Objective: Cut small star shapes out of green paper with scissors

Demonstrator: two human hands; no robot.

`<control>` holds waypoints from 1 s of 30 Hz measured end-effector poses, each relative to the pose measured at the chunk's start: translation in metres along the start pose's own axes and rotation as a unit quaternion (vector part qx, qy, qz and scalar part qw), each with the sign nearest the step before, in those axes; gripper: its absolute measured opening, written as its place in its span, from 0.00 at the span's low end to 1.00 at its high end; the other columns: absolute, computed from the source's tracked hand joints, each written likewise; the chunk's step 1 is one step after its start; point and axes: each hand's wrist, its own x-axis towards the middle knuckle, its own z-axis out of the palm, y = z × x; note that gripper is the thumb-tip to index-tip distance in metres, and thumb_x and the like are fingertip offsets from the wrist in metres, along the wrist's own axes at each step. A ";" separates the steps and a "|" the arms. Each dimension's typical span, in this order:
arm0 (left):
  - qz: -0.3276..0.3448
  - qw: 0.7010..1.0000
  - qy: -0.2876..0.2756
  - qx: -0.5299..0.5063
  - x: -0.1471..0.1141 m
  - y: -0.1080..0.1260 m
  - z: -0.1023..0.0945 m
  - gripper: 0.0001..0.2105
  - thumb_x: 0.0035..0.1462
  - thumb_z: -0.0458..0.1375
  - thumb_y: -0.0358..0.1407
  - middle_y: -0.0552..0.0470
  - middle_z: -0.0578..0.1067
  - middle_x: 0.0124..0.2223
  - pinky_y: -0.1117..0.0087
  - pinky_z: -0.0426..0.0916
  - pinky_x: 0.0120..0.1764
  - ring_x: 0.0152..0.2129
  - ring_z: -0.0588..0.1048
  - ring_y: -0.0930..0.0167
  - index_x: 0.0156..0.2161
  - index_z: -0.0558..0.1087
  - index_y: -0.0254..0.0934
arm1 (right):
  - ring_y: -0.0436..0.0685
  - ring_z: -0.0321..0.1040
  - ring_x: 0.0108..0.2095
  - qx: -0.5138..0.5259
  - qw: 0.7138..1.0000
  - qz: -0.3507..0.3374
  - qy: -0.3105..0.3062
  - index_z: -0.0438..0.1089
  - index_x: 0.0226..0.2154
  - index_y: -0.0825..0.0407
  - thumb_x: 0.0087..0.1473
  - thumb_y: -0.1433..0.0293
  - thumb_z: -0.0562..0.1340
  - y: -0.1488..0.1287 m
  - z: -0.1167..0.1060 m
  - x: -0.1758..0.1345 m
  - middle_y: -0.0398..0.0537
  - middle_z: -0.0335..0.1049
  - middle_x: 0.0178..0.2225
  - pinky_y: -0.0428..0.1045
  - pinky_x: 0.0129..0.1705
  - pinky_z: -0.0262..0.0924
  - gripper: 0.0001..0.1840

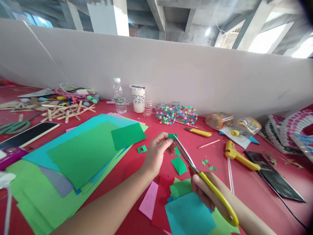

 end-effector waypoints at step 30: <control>-0.008 0.999 -0.016 0.039 0.002 0.001 -0.002 0.06 0.51 0.56 0.35 0.55 0.72 0.23 0.74 0.65 0.26 0.20 0.71 0.75 0.26 0.67 0.36 | 0.43 0.43 0.08 0.010 0.999 0.030 0.014 0.58 0.21 0.51 0.51 0.44 0.52 -0.002 0.000 0.000 0.32 0.50 0.06 0.41 0.13 0.44 0.27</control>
